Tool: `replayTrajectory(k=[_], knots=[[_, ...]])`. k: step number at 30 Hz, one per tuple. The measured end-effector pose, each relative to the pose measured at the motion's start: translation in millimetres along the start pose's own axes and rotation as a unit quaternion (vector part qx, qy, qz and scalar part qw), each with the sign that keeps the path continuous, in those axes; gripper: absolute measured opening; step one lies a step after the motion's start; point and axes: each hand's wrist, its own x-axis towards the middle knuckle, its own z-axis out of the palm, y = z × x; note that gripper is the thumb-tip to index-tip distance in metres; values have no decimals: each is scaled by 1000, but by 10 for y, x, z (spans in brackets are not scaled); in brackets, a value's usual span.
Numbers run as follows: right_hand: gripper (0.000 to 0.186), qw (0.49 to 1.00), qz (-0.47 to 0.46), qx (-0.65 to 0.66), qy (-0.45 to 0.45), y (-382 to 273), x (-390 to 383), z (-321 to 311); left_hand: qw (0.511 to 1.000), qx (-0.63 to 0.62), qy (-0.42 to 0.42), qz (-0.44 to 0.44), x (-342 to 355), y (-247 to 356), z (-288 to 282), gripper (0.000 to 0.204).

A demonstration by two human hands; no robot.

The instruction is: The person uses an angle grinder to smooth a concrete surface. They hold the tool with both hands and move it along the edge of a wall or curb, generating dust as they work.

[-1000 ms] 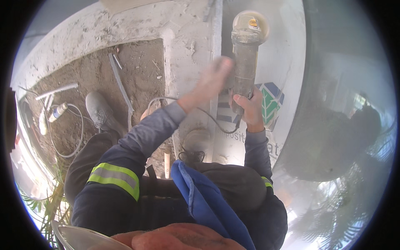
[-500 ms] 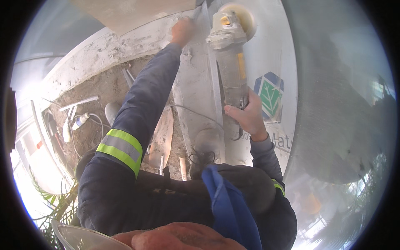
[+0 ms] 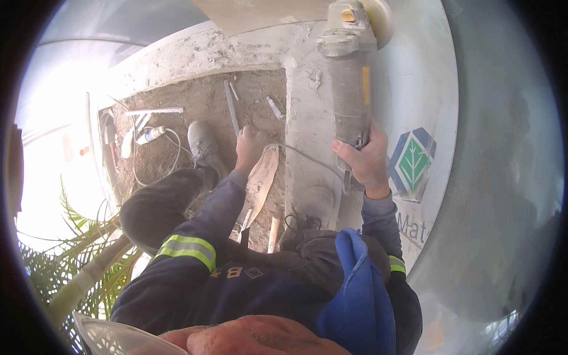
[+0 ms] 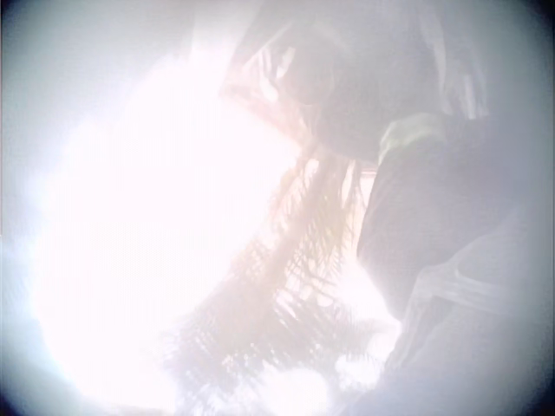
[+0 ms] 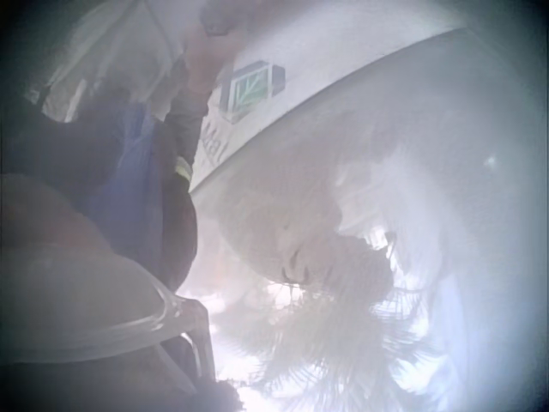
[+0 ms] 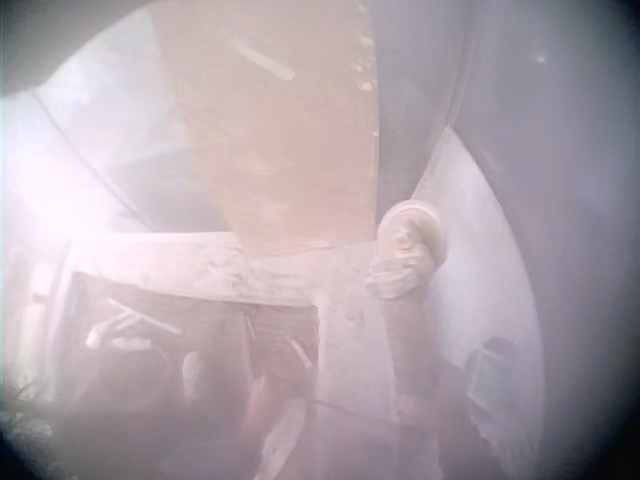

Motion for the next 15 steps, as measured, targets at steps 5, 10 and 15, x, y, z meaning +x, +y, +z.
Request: replayTrajectory(k=[5, 10, 15], knots=[[33, 999, 7, 46, -20, 98, -40, -57, 964, -221, 104, -103, 281, 657, 28, 33], [37, 992, 33, 108, -51, 155, -26, 66, 874, -454, -118, -131, -445, 1399, -71, 35], [37, 998, 15, 47, -32, 177, 71, 185, 843, -512, -164, 18, -659, 2147, -619, 55]])
